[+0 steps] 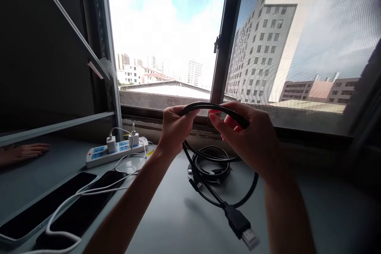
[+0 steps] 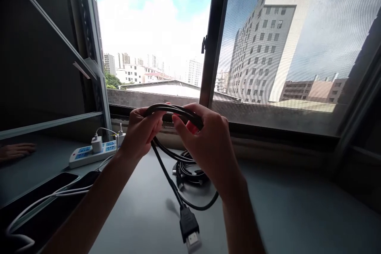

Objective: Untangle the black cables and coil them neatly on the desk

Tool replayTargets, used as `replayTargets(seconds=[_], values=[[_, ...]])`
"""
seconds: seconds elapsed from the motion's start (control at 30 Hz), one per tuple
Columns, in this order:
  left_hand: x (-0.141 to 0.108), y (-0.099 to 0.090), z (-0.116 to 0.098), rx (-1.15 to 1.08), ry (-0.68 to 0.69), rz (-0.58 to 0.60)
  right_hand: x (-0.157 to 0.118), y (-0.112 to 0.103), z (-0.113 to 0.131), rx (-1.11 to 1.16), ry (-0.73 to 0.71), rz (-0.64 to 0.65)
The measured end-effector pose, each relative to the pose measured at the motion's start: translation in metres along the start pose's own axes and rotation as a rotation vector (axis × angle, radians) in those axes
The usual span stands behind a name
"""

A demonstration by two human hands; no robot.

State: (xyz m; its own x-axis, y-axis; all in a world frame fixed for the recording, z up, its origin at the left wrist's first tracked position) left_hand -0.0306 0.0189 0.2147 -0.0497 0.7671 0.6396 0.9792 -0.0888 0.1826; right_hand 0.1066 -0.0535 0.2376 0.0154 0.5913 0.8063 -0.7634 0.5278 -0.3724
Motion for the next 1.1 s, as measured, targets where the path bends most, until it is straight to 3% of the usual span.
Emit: replayTargets(seconds=[0.13,0.23,0.3,0.4,0.53,0.63,0.73,0.83,0.93,1.0,1.1], values=[[-0.002,0.007,0.001,-0.031,-0.004,0.052,-0.008,0.012,-0.009,0.333,0.167,0.230],[-0.002,0.013,0.008,-0.051,-0.014,0.087,-0.013,0.013,-0.013,0.528,0.255,0.294],[-0.002,0.021,0.020,-0.077,-0.062,0.127,-0.011,0.007,-0.015,0.639,0.278,0.229],[-0.005,0.037,0.049,-0.079,-0.169,0.203,-0.005,-0.009,-0.019,0.749,0.269,0.002],[-0.018,0.055,0.085,0.033,-0.306,0.260,-0.007,-0.024,-0.016,0.725,0.212,-0.189],[-0.033,0.070,0.098,0.013,-0.495,0.440,-0.010,-0.030,-0.013,0.682,0.151,-0.235],[-0.053,0.079,0.096,0.020,-0.662,0.744,-0.008,-0.031,-0.007,0.732,0.037,-0.221],[-0.069,0.078,0.090,0.035,-0.734,1.001,-0.006,-0.031,-0.008,0.833,0.000,-0.228],[-0.063,0.069,0.089,0.015,-0.717,0.947,-0.005,-0.031,-0.014,0.926,0.039,-0.292],[-0.051,0.061,0.087,0.033,-0.669,0.803,-0.004,-0.031,-0.020,0.980,0.073,-0.341],[-0.025,0.047,0.074,0.133,-0.466,0.569,0.003,-0.019,-0.040,1.108,0.203,-0.374]])
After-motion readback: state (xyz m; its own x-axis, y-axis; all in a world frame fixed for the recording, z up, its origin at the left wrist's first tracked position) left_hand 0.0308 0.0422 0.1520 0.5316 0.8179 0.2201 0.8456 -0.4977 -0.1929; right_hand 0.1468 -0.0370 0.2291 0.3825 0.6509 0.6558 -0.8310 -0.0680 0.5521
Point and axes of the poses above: each hand's wrist, its own x-axis towards the middle knuckle, its own y-axis out of the palm, z = x × y, the point moved 9 cm from there along x, towards the middle knuckle
